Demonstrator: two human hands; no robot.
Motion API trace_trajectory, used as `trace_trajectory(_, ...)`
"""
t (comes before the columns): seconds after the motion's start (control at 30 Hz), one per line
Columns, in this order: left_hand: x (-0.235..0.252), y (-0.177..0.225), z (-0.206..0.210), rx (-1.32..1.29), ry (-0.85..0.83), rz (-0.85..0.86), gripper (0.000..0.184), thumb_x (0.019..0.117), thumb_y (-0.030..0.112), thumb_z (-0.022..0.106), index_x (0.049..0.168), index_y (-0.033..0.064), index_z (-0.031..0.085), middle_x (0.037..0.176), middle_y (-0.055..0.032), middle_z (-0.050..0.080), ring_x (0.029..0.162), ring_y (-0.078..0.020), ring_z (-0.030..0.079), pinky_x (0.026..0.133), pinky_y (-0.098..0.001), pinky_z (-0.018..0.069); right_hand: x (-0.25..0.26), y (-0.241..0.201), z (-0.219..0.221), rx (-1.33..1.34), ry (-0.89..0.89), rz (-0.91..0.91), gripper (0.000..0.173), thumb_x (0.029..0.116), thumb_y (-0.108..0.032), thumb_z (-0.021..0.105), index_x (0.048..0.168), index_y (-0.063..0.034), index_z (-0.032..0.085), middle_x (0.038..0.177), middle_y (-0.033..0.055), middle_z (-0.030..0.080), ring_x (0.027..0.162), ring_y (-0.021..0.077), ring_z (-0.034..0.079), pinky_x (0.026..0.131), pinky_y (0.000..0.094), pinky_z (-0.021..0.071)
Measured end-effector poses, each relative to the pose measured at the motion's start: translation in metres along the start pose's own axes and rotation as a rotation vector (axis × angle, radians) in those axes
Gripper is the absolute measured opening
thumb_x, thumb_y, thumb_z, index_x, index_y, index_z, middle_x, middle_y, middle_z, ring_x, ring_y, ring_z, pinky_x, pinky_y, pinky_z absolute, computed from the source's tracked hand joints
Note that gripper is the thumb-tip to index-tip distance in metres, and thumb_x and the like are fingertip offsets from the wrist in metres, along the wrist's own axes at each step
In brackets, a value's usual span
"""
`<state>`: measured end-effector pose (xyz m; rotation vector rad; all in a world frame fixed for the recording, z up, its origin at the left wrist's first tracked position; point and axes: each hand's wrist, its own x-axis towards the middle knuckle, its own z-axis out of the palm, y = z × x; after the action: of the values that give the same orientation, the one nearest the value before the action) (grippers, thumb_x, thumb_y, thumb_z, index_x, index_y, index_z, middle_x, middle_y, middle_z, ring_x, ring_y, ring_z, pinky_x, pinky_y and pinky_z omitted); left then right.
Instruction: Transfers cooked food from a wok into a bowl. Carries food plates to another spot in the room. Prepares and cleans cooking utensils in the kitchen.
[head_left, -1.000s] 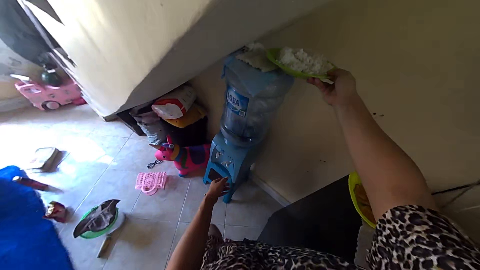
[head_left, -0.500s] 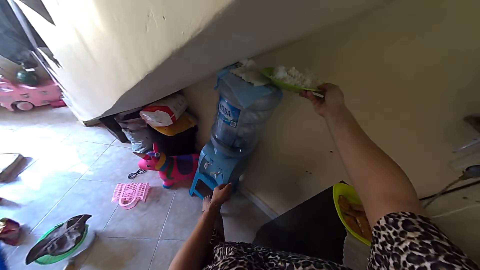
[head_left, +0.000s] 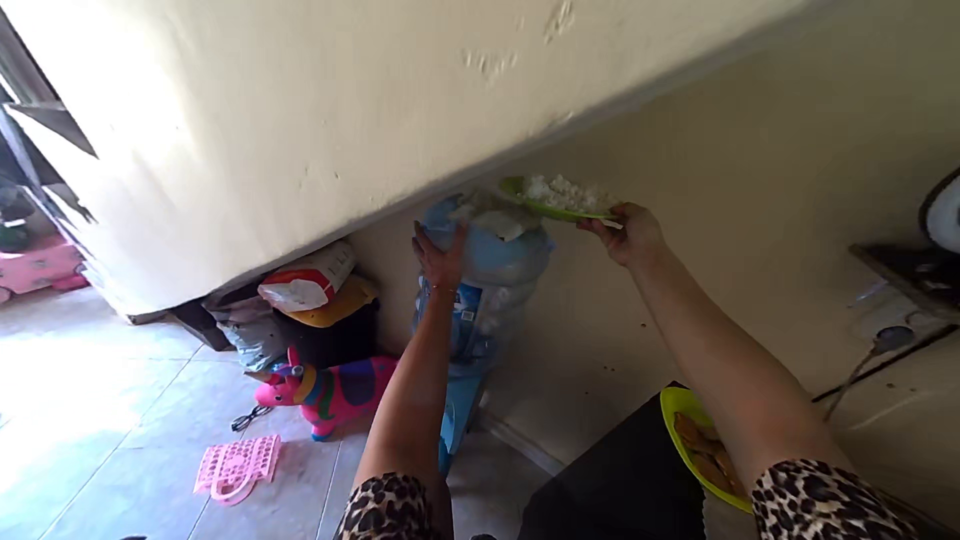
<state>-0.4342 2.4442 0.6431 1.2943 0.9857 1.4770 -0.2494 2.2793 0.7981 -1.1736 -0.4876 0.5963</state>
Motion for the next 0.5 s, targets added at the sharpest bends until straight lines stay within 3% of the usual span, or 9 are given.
trace_trajectory(0.07, 0.007, 0.005, -0.002, -0.076, -0.036, -0.059, 0.102, 0.0859, 0.052, 0.078, 0.161, 0.0075, 0.025, 0.158, -0.0289, 0.035, 0.146, -0.0417, 0.036, 0.118, -0.0558, 0.0334, -0.006, 0.001, 0.006, 0.013, 0.004, 0.009, 0.032, 0.1096, -0.015, 0.037, 0.14, -0.0052, 0.039, 0.124, 0.0152, 0.053, 0.089, 0.0203, 0.069, 0.075, 0.0292, 0.0607)
trace_trajectory(0.13, 0.01, 0.01, -0.006, -0.081, -0.054, -0.138, 0.101, 0.0829, 0.046, 0.083, 0.159, 0.0094, 0.027, 0.152, -0.0306, 0.042, 0.14, -0.0442, 0.043, 0.112, -0.0586, 0.0387, -0.01, 0.007, 0.017, 0.03, -0.008, 0.017, 0.032, 0.1096, -0.016, 0.037, 0.139, -0.0053, 0.04, 0.122, 0.0147, 0.053, 0.088, 0.0196, 0.069, 0.074, 0.0291, 0.0606)
trace_trajectory(0.27, 0.016, 0.019, -0.007, -0.075, -0.083, -0.197, 0.105, 0.081, 0.035, 0.086, 0.159, 0.0048, 0.023, 0.152, -0.0324, 0.039, 0.14, -0.045, 0.042, 0.113, -0.0576, 0.0387, -0.016, 0.032, 0.045, 0.077, -0.013, 0.032, 0.031, 0.1095, -0.014, 0.037, 0.138, -0.0022, 0.041, 0.121, 0.0161, 0.055, 0.087, 0.0201, 0.069, 0.074, 0.03, 0.0609)
trace_trajectory(0.37, 0.014, 0.028, -0.012, -0.042, -0.139, -0.169, 0.098, 0.0857, 0.025, 0.083, 0.157, -0.0006, 0.021, 0.15, -0.0326, 0.042, 0.14, -0.044, 0.043, 0.115, -0.0548, 0.0362, -0.021, 0.06, 0.061, 0.093, -0.02, 0.051, 0.032, 0.109, -0.013, 0.038, 0.138, -0.0007, 0.042, 0.118, 0.0161, 0.057, 0.086, 0.0197, 0.069, 0.074, 0.0305, 0.0608)
trace_trajectory(0.5, 0.013, 0.046, -0.028, 0.102, -0.261, -0.233, 0.097, 0.0893, 0.025, 0.08, 0.159, 0.0009, 0.017, 0.145, -0.0332, 0.048, 0.134, -0.0432, 0.05, 0.11, -0.0538, 0.0417, -0.016, 0.079, 0.065, 0.027, -0.029, 0.04, 0.036, 0.113, -0.027, 0.034, 0.136, -0.0013, 0.045, 0.106, 0.0151, 0.065, 0.076, 0.0181, 0.07, 0.068, 0.0305, 0.0606)
